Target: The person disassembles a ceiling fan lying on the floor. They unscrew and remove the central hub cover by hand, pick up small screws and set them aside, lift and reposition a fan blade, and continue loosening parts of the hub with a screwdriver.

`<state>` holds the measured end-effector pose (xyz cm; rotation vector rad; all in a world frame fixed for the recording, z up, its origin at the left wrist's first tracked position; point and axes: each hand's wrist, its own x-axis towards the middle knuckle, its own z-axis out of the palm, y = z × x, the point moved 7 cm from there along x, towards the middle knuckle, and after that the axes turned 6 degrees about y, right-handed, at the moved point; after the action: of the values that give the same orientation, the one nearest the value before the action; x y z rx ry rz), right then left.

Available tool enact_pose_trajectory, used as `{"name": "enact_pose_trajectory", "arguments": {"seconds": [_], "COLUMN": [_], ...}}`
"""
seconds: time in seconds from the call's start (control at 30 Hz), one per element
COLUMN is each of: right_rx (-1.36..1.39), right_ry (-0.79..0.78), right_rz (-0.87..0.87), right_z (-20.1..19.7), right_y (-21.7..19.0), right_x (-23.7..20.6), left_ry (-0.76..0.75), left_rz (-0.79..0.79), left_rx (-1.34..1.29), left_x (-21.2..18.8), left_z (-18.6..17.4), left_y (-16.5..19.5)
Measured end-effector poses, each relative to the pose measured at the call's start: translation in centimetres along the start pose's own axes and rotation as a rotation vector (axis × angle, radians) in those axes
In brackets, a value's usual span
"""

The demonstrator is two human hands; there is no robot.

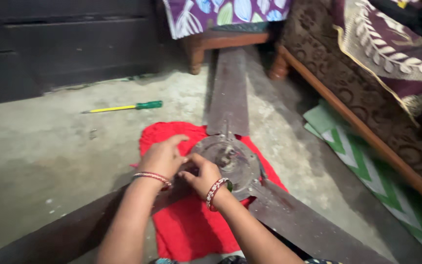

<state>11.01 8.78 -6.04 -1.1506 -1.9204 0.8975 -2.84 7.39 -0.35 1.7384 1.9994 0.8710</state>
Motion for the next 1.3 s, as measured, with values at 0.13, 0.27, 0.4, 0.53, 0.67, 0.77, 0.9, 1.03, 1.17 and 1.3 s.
{"name": "enact_pose_trajectory", "arguments": {"seconds": [0.13, 0.27, 0.4, 0.53, 0.67, 0.77, 0.9, 1.03, 1.17, 1.3], "right_rx": [0.096, 0.221, 0.128, 0.236, 0.099, 0.034, 0.032, -0.352, -0.651, -0.912], "right_ry": [0.021, -0.001, 0.085, 0.022, 0.094, 0.135, 0.156, 0.144, 0.056, -0.064], "right_rz": [0.137, 0.05, -0.032, -0.028, -0.049, -0.071, -0.041, -0.316, -0.546, -0.534], "right_z": [1.9, 1.9, 0.0, -1.3, -3.1, -4.2, -4.5, -4.0, -1.7, 1.7], "right_y": [0.3, -1.6, -4.5, -7.9, -10.1, -10.8, -11.4, -15.1, -19.4, -21.1], "right_x": [1.0, 1.3, 1.7, 2.5, 2.0, 1.5, 1.5, 0.5, -1.0, -0.9], "left_ry": [-0.03, -0.104, -0.256, -0.131, -0.096, -0.141, -0.107, -0.035, 0.01, 0.104], "left_rz": [-0.048, -0.02, -0.123, -0.072, -0.025, 0.0, 0.026, 0.032, 0.005, -0.102], "left_rx": [0.024, 0.078, 0.11, 0.128, 0.148, 0.222, 0.183, 0.283, 0.307, 0.287], "left_x": [-0.1, -1.3, -3.7, -5.4, -7.1, -8.2, -9.2, -9.7, -9.9, -10.8], "left_z": [0.0, -1.5, -4.2, -7.6, -10.0, -11.1, -12.4, -13.2, -14.1, -15.9], "left_y": [-1.6, -3.2, -4.5, -2.0, -1.2, -2.8, -5.3, -6.0, -6.0, -5.4]}}
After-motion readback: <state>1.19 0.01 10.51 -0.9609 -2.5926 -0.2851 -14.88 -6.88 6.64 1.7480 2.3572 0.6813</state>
